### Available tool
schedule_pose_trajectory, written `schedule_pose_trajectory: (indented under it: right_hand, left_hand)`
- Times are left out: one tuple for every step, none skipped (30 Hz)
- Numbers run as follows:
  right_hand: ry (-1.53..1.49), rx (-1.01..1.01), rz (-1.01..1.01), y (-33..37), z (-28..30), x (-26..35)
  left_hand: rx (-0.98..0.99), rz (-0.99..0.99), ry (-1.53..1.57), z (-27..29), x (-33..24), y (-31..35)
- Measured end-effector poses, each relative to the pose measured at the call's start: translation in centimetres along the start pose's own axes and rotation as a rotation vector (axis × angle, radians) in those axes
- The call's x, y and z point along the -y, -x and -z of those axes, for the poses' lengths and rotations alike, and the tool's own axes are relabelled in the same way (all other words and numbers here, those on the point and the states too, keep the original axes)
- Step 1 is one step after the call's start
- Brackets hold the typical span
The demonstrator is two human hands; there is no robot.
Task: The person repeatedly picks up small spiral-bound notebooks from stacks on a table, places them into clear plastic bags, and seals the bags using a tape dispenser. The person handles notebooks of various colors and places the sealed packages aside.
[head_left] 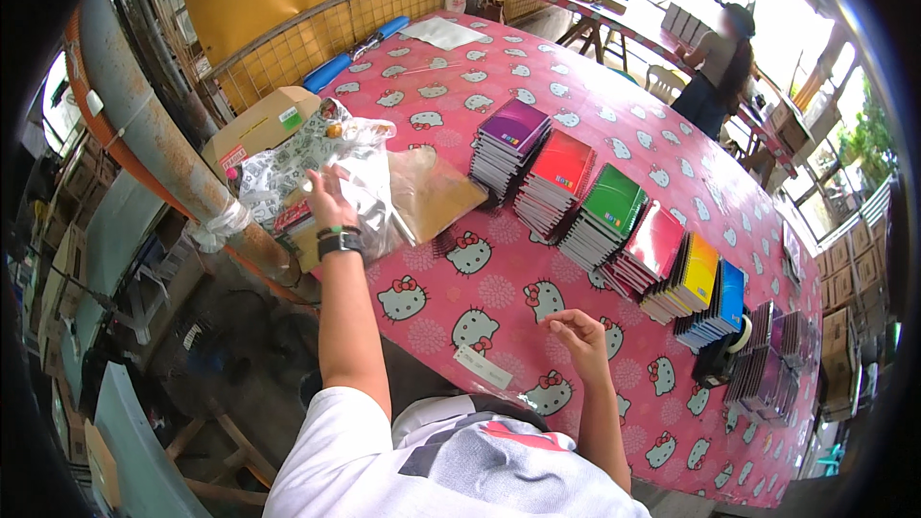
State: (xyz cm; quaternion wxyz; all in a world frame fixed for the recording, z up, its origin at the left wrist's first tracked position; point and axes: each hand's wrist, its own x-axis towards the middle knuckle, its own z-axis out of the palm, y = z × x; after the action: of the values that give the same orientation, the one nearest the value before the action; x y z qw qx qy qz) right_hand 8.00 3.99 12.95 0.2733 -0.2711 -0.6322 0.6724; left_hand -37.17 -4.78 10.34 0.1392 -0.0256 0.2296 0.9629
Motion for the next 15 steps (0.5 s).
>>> schedule_pose_trajectory:
  right_hand:
    - [-0.018,0.004,0.000,-0.1,-0.3,0.0]
    - [-0.030,-0.001,-0.005,-0.1,-0.5,0.1]
    - [-0.041,-0.006,-0.012,0.0,-0.7,0.2]
    - [-0.115,-0.040,-0.005,-0.3,-1.0,0.3]
    - [-0.195,-0.055,-0.006,-0.7,-1.5,0.3]
    - [-0.265,-0.092,-0.008,-1.0,-1.7,0.5]
    - [-0.376,-0.119,-0.043,-1.2,-1.5,0.8]
    - [-0.492,-0.139,-0.071,-1.6,-1.3,1.3]
    - [-0.613,-0.163,-0.092,-1.7,-1.2,1.7]
    - [-0.498,-0.183,-0.109,-1.8,-1.3,1.5]
    - [-0.385,-0.201,-0.124,-2.1,-1.3,0.7]
    - [-0.269,-0.230,-0.141,-2.3,-0.9,-0.2]
    - [-0.268,-0.216,-0.110,-2.3,-0.3,-1.0]
    - [-0.271,-0.194,-0.084,-2.2,-0.1,-1.4]
    - [-0.272,-0.172,-0.058,-2.0,0.0,-1.7]
  left_hand:
    - [-0.036,-0.021,0.057,-1.9,-1.0,-0.1]
    - [0.180,-0.111,-0.108,-4.3,-1.3,2.0]
    - [0.397,-0.201,-0.269,-6.7,-1.0,5.0]
    - [0.652,-0.213,-0.442,-8.2,0.2,7.2]
    - [0.895,-0.233,-0.626,-8.9,1.0,9.9]
    - [1.066,-0.429,-0.782,-9.8,2.9,13.4]
    - [1.238,-0.632,-0.926,-10.1,4.9,16.9]
    - [1.220,-0.430,-0.995,-9.3,6.3,19.9]
    - [1.203,-0.228,-1.060,-8.3,7.6,22.3]
    - [1.140,-0.103,-1.024,-6.2,9.4,23.4]
    - [1.075,0.017,-0.989,-4.3,11.1,24.2]
    - [1.080,0.020,-1.052,-3.7,11.7,25.4]
    - [1.084,0.021,-1.113,-3.1,12.3,26.6]
    - [1.082,0.020,-1.183,-3.0,12.4,27.5]
    - [1.104,0.100,-1.198,-3.0,12.6,27.9]
